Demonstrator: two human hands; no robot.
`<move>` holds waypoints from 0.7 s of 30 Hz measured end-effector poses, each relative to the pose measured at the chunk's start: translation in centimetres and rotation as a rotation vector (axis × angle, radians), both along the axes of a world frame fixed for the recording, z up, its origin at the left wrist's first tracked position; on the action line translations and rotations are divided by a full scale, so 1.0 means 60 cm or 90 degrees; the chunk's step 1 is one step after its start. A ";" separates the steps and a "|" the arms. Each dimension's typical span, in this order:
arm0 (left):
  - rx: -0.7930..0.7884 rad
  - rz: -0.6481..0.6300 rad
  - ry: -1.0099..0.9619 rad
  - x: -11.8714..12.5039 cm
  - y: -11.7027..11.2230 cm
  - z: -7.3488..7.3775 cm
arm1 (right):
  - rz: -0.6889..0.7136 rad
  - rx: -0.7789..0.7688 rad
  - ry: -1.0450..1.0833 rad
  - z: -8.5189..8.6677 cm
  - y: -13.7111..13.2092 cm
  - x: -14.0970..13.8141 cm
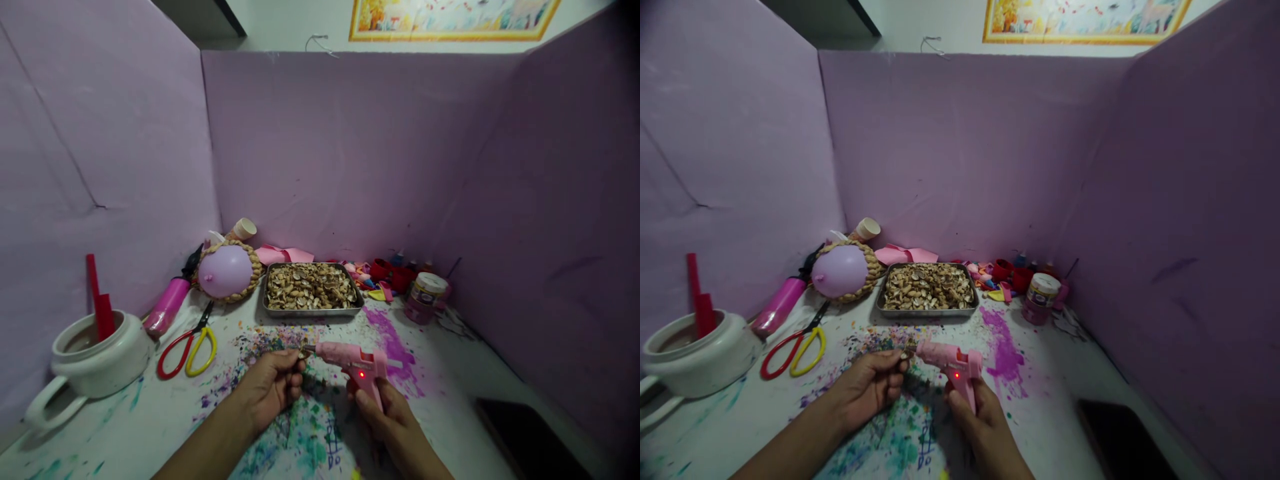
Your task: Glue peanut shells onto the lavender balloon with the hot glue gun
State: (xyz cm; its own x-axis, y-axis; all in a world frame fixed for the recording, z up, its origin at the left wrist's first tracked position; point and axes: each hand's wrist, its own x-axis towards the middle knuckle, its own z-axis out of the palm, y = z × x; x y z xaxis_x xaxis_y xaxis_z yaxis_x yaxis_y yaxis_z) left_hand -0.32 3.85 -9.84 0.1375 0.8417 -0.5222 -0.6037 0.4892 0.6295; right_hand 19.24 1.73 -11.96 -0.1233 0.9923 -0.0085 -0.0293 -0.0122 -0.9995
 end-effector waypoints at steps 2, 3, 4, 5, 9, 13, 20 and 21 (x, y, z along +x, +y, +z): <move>0.001 0.001 0.003 0.000 -0.001 0.002 | 0.018 0.006 -0.018 0.002 0.001 0.002; 0.002 0.001 0.004 0.000 -0.001 0.003 | 0.024 0.006 -0.023 0.003 0.001 0.003; 0.003 0.000 0.005 0.000 -0.001 0.004 | 0.023 0.005 -0.023 0.003 0.002 0.003; 0.005 0.000 0.006 0.000 -0.002 0.004 | 0.016 0.006 -0.018 0.002 0.002 0.003; 0.009 -0.003 0.013 0.001 -0.003 0.005 | -0.002 0.020 -0.012 -0.005 0.006 0.002; 0.012 -0.001 0.024 0.002 -0.004 0.003 | 0.006 0.031 -0.017 -0.011 0.008 0.005; 0.025 -0.001 0.038 0.004 -0.004 -0.001 | -0.011 0.032 -0.006 -0.017 0.007 0.007; 0.027 0.000 0.040 0.004 -0.005 0.000 | -0.016 0.036 -0.002 -0.019 0.008 0.007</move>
State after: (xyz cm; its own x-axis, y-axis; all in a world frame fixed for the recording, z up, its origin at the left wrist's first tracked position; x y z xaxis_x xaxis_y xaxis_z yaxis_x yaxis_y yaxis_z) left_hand -0.05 3.56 -9.87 0.1061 0.8630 -0.4940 -0.5623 0.4618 0.6859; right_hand 19.65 2.21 -13.11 -0.0989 0.9940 0.0473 -0.0258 0.0449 -0.9987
